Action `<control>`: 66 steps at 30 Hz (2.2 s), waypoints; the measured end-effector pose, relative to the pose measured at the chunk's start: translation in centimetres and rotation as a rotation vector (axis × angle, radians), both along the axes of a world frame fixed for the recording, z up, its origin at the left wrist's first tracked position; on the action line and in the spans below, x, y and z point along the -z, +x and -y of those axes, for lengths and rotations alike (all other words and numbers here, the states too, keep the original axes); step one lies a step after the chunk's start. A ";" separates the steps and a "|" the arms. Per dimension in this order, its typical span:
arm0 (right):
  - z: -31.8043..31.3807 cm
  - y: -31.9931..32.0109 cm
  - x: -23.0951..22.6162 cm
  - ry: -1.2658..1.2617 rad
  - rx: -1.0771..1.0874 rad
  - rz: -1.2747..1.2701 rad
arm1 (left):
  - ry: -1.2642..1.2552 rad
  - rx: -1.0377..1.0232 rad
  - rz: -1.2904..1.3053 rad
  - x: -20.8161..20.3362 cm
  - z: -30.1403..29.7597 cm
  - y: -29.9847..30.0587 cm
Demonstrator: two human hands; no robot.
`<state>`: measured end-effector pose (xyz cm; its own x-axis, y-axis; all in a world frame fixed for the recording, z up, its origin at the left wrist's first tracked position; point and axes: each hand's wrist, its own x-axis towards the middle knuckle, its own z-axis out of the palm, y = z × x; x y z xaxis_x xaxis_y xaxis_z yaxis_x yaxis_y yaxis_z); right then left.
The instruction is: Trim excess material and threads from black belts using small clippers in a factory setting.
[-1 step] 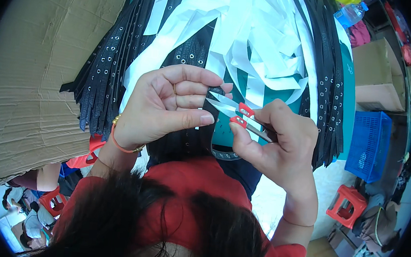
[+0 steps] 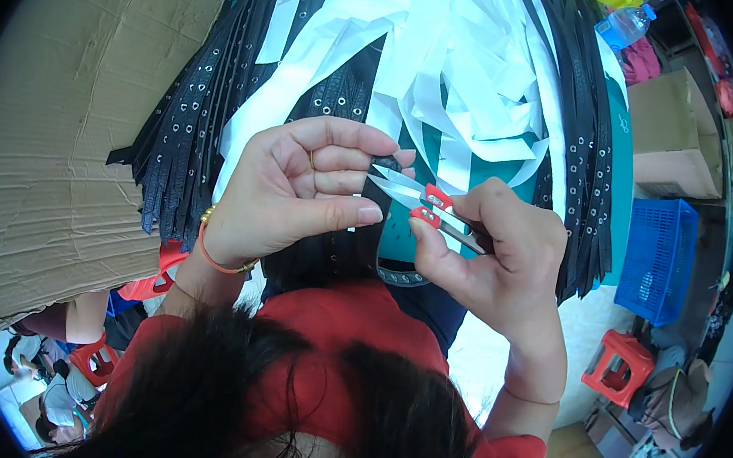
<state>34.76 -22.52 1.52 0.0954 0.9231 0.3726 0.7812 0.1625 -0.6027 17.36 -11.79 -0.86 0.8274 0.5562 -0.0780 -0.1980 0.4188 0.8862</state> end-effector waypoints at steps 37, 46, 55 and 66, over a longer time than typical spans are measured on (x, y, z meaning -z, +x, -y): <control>-0.1 -5.2 2.2 -0.223 0.283 -1.044 | 0.247 -0.359 -0.038 1.9 1.2 2.4; -1.4 -4.1 1.6 -0.132 0.312 -1.227 | -0.289 -0.149 0.116 -0.1 1.4 2.1; -1.7 -3.1 1.2 -0.228 0.383 -1.321 | -0.091 -0.018 0.102 0.6 1.2 1.3; -1.0 -2.8 -0.2 -0.259 0.332 -1.211 | 0.187 -0.106 -0.055 -0.3 1.0 1.5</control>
<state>32.00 -21.56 1.76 0.4841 0.8224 -0.2989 -0.3046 -0.1619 -0.9386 18.86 -12.80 -0.55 0.7607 0.6490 -0.0091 -0.1810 0.2256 0.9573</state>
